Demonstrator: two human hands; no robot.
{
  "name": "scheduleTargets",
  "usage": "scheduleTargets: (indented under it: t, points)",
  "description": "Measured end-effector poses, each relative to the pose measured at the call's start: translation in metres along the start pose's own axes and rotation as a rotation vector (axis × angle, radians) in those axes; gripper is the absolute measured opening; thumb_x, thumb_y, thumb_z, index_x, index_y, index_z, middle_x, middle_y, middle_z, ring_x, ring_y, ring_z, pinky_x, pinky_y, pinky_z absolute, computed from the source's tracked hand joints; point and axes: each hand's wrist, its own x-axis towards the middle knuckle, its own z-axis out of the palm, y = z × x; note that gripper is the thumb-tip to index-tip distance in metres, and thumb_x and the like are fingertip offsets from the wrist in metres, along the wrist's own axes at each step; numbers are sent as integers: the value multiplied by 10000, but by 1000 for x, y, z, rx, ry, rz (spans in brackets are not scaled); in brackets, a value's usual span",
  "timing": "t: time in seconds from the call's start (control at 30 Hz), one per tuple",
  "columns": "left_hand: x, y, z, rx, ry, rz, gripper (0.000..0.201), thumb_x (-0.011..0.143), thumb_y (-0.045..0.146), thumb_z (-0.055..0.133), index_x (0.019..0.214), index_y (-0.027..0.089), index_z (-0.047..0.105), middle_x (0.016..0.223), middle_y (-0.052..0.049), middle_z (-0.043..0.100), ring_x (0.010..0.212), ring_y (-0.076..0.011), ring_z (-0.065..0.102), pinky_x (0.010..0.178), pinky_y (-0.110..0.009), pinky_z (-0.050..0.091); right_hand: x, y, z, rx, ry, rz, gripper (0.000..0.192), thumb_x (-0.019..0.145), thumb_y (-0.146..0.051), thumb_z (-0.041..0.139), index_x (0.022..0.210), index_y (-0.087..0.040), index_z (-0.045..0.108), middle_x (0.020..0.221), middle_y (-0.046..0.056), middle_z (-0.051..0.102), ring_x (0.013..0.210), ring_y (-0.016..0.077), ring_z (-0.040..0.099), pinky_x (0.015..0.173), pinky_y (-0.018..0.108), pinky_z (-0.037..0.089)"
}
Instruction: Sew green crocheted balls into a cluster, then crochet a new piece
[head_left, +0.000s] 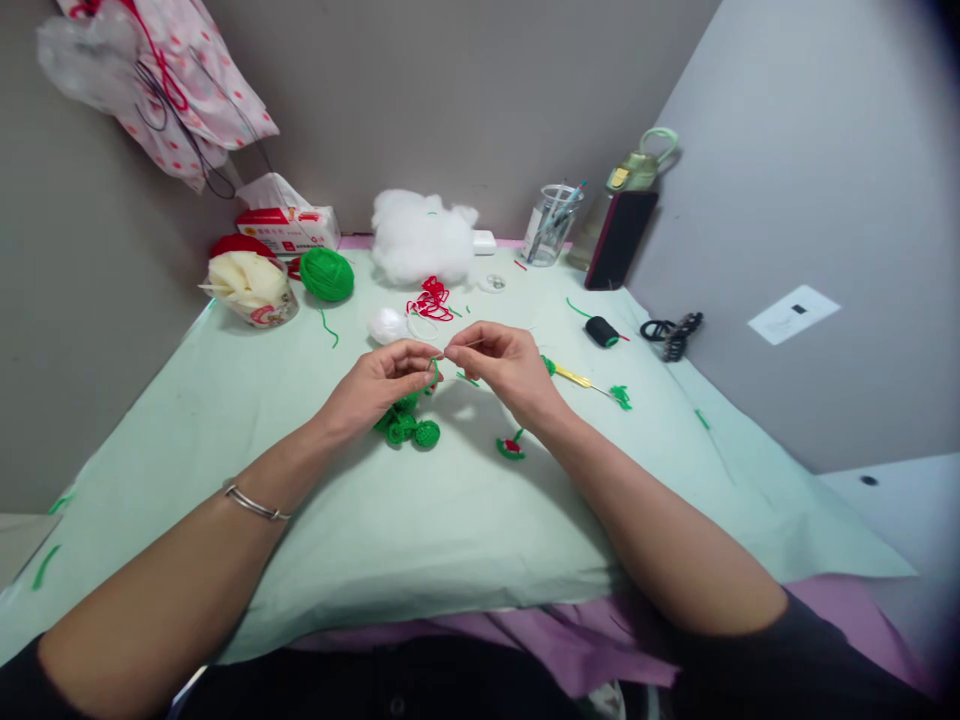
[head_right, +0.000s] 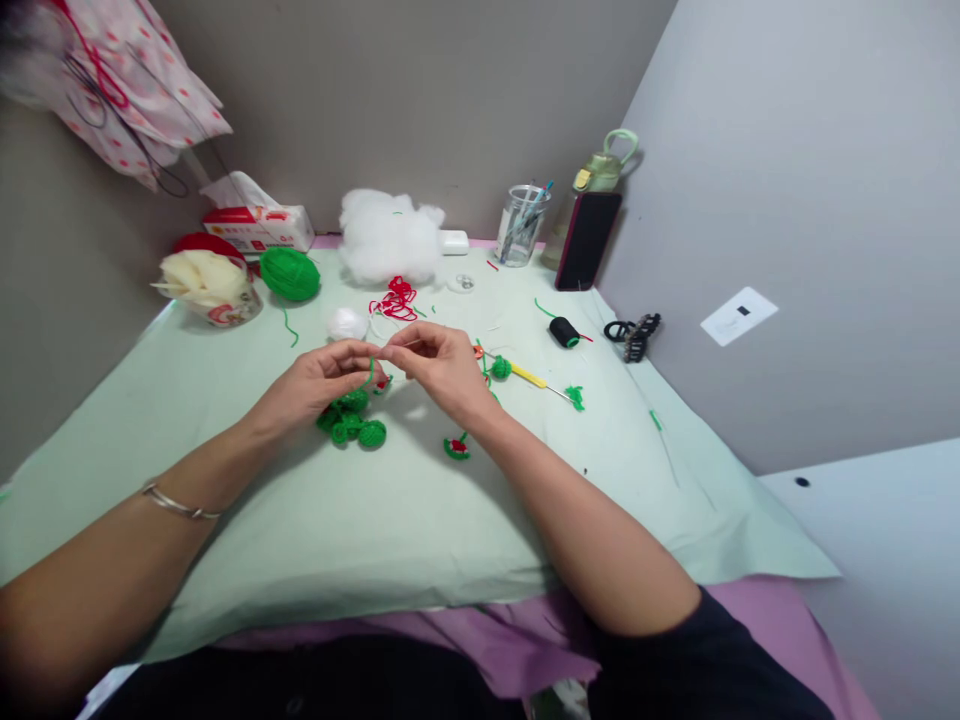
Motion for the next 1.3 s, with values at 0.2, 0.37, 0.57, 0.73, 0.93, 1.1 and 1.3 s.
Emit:
scheduleTargets:
  t: [0.2, 0.37, 0.57, 0.73, 0.93, 1.1, 1.3]
  points:
    - [1, 0, 3, 27, 28, -10, 239, 759, 324, 849, 950, 225, 745, 902, -38, 784, 889, -216, 746, 827, -347, 574, 0, -3, -1, 124, 15, -11, 244, 733, -376, 830, 737, -175, 690, 686, -17, 635, 576, 93, 519, 580, 262, 458]
    - [0, 5, 3, 46, 65, -20, 221, 725, 327, 874, 867, 214, 748, 852, -52, 793, 862, -234, 760, 780, -348, 587, -5, -7, 5, 101, 39, -81, 241, 752, -379, 820, 724, -189, 675, 759, -4, 663, 585, 94, 535, 589, 274, 495]
    - [0, 5, 2, 25, 55, -16, 224, 709, 326, 879, 844, 211, 744, 844, -62, 801, 865, -248, 772, 789, -362, 599, -9, -12, 9, 90, 7, -143, 200, 780, -335, 799, 714, -195, 672, 738, -4, 662, 573, 97, 536, 580, 283, 507]
    - [0, 3, 2, 69, 52, -14, 217, 717, 330, 864, 849, 205, 746, 842, -66, 801, 838, -242, 764, 799, -374, 589, -8, -10, 7, 112, 29, -161, 223, 793, -368, 811, 736, -194, 684, 742, 0, 666, 564, 95, 540, 552, 274, 487]
    - [0, 3, 2, 72, 13, -11, 229, 729, 331, 854, 884, 202, 746, 864, -67, 784, 844, -223, 742, 798, -351, 568, -7, -8, 6, 157, -40, -104, 283, 820, -444, 791, 782, -198, 657, 744, 0, 680, 580, 100, 575, 543, 254, 503]
    - [-2, 20, -19, 343, -69, -2, 325, 759, 383, 819, 1040, 234, 756, 791, -22, 682, 684, -186, 629, 587, -293, 478, -1, -5, -2, 226, -29, -11, 389, 838, -550, 758, 842, -202, 587, 679, -36, 654, 473, 62, 523, 456, 205, 412]
    - [-7, 32, -45, 668, -384, -11, 209, 811, 396, 759, 947, 239, 730, 1052, -51, 695, 969, -232, 637, 842, -335, 495, 6, -2, -13, 227, 127, 102, 395, 821, -507, 785, 785, -185, 559, 565, -81, 531, 423, 25, 375, 412, 174, 266]
